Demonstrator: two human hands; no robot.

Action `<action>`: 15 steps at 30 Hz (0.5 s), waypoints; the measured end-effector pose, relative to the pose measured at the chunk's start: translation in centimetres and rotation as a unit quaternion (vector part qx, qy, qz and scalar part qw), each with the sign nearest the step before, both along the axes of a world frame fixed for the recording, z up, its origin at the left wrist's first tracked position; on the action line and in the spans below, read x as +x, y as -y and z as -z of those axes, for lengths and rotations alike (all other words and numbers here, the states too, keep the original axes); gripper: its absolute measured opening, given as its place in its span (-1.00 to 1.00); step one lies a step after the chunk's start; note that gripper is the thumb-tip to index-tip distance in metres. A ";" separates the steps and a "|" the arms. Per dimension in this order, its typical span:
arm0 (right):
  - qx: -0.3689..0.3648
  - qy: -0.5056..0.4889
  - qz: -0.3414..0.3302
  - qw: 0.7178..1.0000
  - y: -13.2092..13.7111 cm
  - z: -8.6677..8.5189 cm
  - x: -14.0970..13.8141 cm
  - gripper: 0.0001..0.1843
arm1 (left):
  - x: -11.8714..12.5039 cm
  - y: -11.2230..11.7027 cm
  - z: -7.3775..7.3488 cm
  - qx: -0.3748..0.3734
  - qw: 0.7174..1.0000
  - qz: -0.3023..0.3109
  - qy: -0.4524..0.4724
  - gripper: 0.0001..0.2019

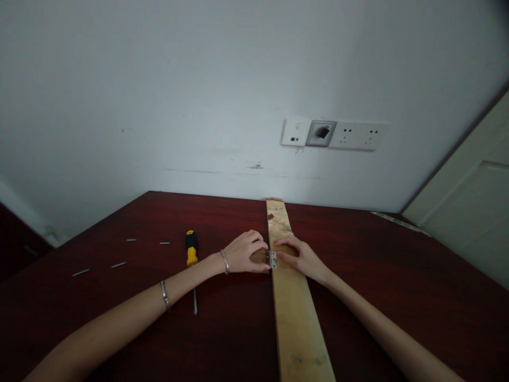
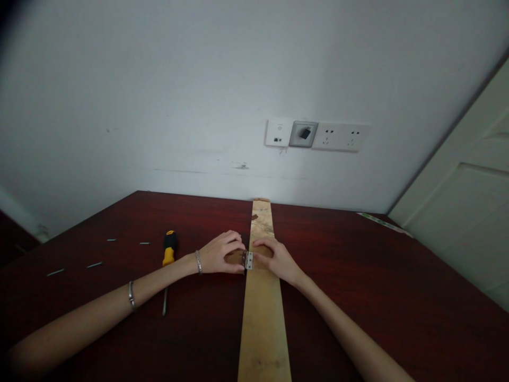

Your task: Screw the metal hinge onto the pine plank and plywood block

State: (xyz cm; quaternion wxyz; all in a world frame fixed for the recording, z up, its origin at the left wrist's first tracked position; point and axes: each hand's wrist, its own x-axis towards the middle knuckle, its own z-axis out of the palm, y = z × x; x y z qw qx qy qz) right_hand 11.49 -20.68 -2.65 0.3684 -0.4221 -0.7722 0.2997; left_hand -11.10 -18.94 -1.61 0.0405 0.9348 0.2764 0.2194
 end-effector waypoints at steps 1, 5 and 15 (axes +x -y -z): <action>0.002 0.005 0.000 1.000 0.0 0.0 -0.1 -0.75 | 0.0 0.0 0.0 0.001 1.000 0.000 -0.002 -0.54; 0.021 0.029 0.001 0.999 0.2 0.2 -0.4 -0.67 | 0.0 0.0 0.0 0.005 1.000 0.000 -0.006 -0.53; 0.053 0.046 -0.017 0.997 -0.2 0.5 -0.2 -0.66 | 0.0 -0.1 0.2 0.018 1.000 0.005 -0.004 -0.53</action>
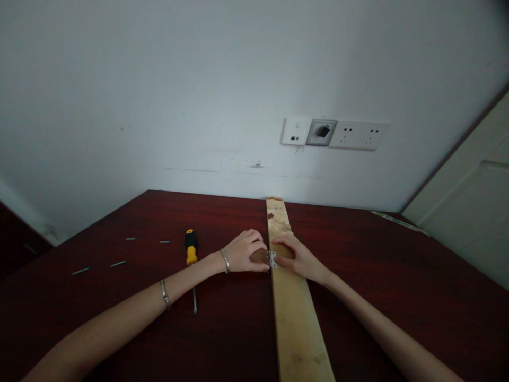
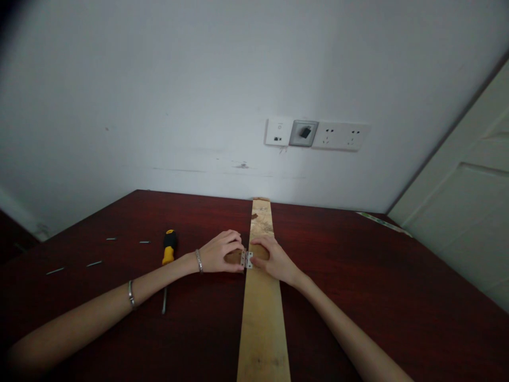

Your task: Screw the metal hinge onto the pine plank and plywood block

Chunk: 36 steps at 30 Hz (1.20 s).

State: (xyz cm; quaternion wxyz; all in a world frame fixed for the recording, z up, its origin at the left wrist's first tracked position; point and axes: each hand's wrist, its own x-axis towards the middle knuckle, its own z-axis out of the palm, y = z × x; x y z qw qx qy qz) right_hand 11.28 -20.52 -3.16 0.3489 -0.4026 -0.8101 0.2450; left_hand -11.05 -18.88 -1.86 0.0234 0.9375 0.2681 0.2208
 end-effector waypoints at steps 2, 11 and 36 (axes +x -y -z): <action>0.001 -0.001 0.001 1.000 0.0 0.0 0.0 -0.65 | 0.0 0.0 0.0 0.000 1.000 -0.003 -0.003 -0.53; 0.000 0.009 -0.015 1.000 0.0 -0.2 0.0 -0.65 | -0.1 -0.1 0.4 -0.011 1.000 -0.008 -0.026 -0.51; 0.014 0.010 -0.017 1.000 -0.1 0.0 0.1 -0.67 | 0.0 -0.1 -0.1 -0.042 0.998 0.003 -0.043 -0.51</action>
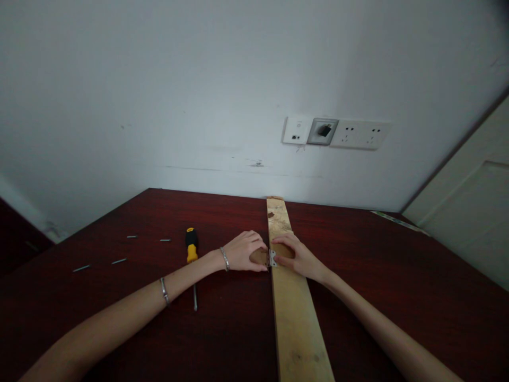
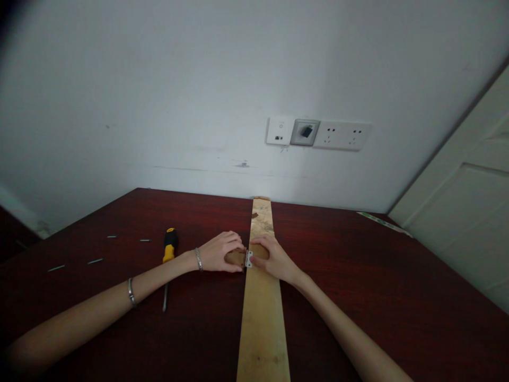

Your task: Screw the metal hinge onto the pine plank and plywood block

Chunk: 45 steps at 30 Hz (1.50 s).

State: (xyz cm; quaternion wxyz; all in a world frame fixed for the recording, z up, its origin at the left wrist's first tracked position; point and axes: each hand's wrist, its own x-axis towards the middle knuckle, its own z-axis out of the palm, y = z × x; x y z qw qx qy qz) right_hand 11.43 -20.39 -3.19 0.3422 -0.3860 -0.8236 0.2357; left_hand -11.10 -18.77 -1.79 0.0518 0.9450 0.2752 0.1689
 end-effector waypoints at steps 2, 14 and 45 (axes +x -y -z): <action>0.000 -0.001 0.000 1.000 0.0 0.0 0.0 -0.68 | 0.0 0.0 0.0 -0.002 1.000 0.000 0.003 -0.50; -0.003 -0.002 0.002 1.000 0.1 0.0 -0.1 -0.68 | 0.0 -0.1 0.0 0.002 1.000 0.006 0.008 -0.48; -0.010 0.002 0.014 1.000 0.0 0.0 -0.2 -0.68 | 0.1 0.0 -0.1 0.004 1.000 0.005 -0.007 -0.44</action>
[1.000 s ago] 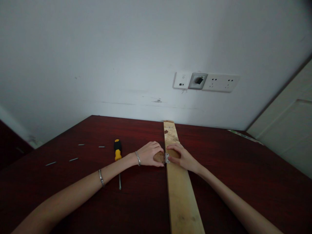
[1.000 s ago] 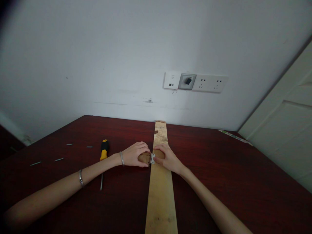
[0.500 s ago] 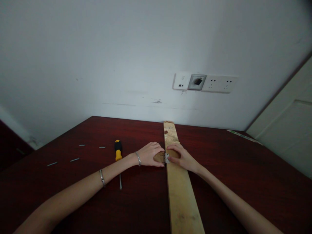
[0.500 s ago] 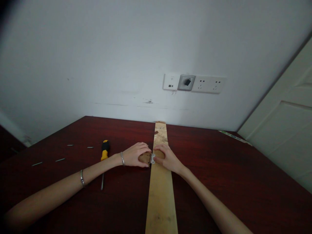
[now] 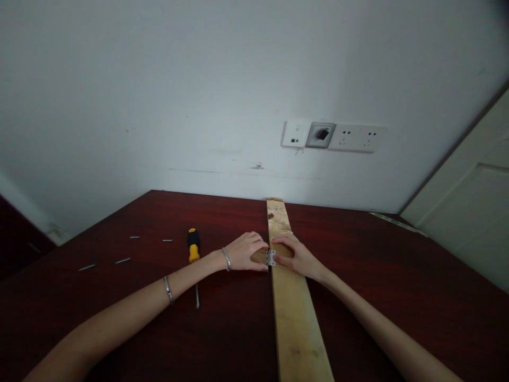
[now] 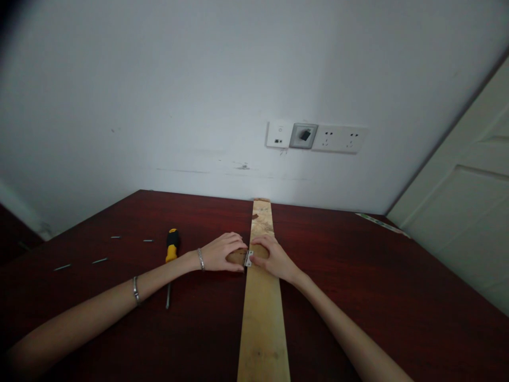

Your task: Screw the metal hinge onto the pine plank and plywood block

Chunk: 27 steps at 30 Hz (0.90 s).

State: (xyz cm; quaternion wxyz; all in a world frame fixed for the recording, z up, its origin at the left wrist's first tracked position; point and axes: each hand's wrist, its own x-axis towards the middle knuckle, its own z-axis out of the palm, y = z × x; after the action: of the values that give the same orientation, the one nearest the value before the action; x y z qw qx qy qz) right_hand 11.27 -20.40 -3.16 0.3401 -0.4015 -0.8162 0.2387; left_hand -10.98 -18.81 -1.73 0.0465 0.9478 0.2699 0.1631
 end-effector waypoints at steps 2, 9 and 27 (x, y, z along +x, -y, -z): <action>0.002 -0.001 0.000 1.000 -0.1 0.2 0.0 -0.66 | 0.1 0.1 0.1 0.002 1.000 -0.002 0.004 -0.47; 0.007 -0.006 -0.003 1.000 -0.1 0.2 0.0 -0.66 | 0.2 0.1 0.3 -0.008 1.000 0.002 0.023 -0.53; -0.009 -0.002 -0.003 1.000 0.0 -0.1 0.1 -0.64 | 0.4 -0.2 1.4 -0.055 0.996 -0.023 0.070 -0.54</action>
State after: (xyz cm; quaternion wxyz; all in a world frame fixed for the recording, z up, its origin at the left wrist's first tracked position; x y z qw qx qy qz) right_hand 11.37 -20.36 -3.11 0.3372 -0.4019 -0.8146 0.2474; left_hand -10.56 -18.56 -3.10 0.1137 0.9237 0.2963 0.2147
